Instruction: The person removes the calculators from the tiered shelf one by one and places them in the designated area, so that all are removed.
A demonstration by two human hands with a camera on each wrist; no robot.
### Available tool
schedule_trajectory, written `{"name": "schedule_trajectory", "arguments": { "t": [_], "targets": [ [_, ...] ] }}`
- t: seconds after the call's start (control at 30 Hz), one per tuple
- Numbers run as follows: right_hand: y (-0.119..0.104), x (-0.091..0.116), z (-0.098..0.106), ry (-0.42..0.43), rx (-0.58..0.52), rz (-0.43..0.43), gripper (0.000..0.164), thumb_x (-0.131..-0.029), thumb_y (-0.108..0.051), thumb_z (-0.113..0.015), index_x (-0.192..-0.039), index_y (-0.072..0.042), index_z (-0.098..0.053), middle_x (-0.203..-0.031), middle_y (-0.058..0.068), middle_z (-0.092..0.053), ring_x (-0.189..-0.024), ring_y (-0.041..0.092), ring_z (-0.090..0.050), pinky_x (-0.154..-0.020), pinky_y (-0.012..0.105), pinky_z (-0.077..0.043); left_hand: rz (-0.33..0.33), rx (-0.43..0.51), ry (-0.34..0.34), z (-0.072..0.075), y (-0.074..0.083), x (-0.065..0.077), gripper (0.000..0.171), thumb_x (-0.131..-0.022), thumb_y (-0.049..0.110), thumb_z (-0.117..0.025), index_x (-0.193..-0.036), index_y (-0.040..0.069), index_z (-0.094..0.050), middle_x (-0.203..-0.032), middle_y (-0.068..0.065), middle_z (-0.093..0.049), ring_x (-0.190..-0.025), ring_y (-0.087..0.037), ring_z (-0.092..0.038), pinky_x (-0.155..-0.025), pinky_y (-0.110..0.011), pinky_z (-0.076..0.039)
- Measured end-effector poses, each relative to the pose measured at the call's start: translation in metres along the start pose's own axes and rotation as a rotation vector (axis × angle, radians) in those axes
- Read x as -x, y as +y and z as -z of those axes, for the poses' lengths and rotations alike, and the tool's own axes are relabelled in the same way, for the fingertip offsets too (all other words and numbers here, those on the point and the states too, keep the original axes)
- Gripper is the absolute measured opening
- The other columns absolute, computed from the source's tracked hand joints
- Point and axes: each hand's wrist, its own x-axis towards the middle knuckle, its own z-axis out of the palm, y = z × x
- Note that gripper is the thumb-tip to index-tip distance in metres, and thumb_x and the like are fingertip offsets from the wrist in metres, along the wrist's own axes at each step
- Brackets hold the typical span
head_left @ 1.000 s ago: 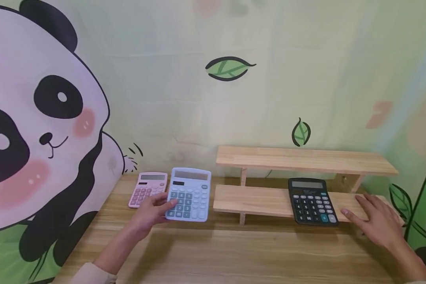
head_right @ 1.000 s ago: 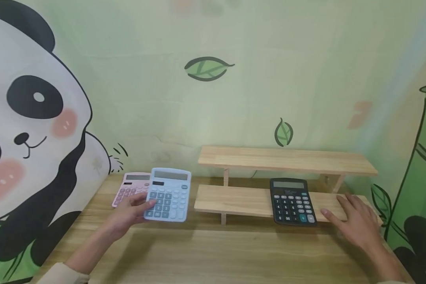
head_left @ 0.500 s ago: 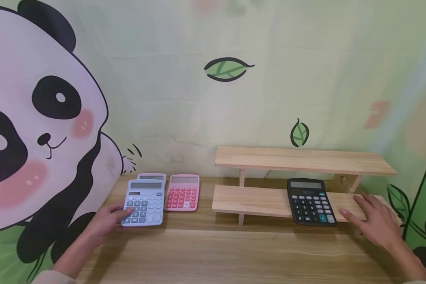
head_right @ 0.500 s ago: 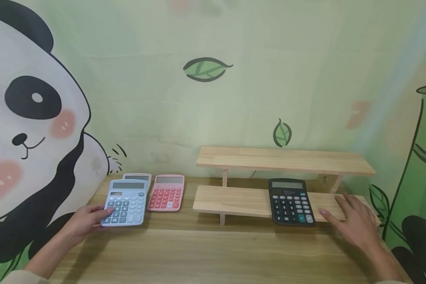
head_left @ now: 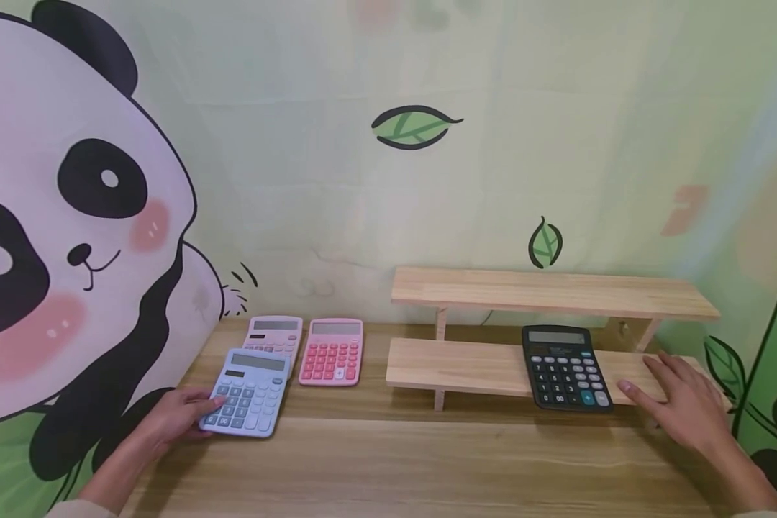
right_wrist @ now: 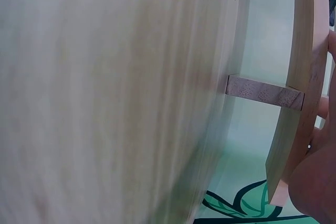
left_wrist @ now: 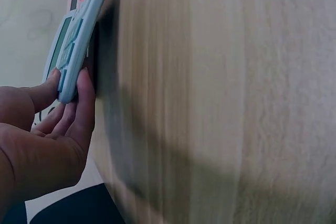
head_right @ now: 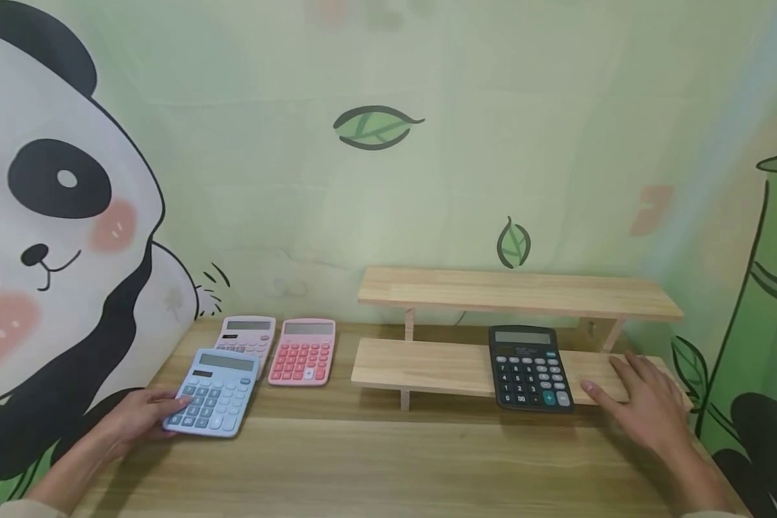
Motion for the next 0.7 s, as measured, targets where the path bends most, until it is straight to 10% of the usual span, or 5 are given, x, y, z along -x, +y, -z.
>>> {"name": "schedule_trajectory", "arguments": {
  "t": [0.47, 0.7],
  "targets": [
    [0.0, -0.001, 0.0, 0.002, 0.006, -0.002, 0.088, -0.1, -0.059, -0.063, -0.149, 0.012, -0.045, -0.151, 0.046, -0.035, -0.133, 0.07, -0.031, -0.1, 0.085, -0.026, 0.015, -0.066, 0.042, 0.003, -0.01, -0.002, 0.066, -0.104, 0.023, -0.071, -0.145, -0.022, -0.044, -0.103, -0.013, -0.074, -0.082, -0.015, -0.069, -0.073, -0.034, -0.065],
    [0.001, 0.0, -0.001, 0.005, 0.0, 0.005, 0.087, -0.101, -0.058, -0.064, -0.149, 0.012, -0.045, -0.15, 0.046, -0.036, -0.132, 0.069, -0.032, -0.1, 0.085, -0.026, -0.047, -0.273, 0.126, 0.002, -0.011, -0.003, 0.059, -0.101, 0.028, -0.075, -0.134, -0.018, -0.06, -0.111, -0.021, -0.071, -0.093, -0.023, -0.063, -0.074, -0.031, -0.054]
  ]
}}
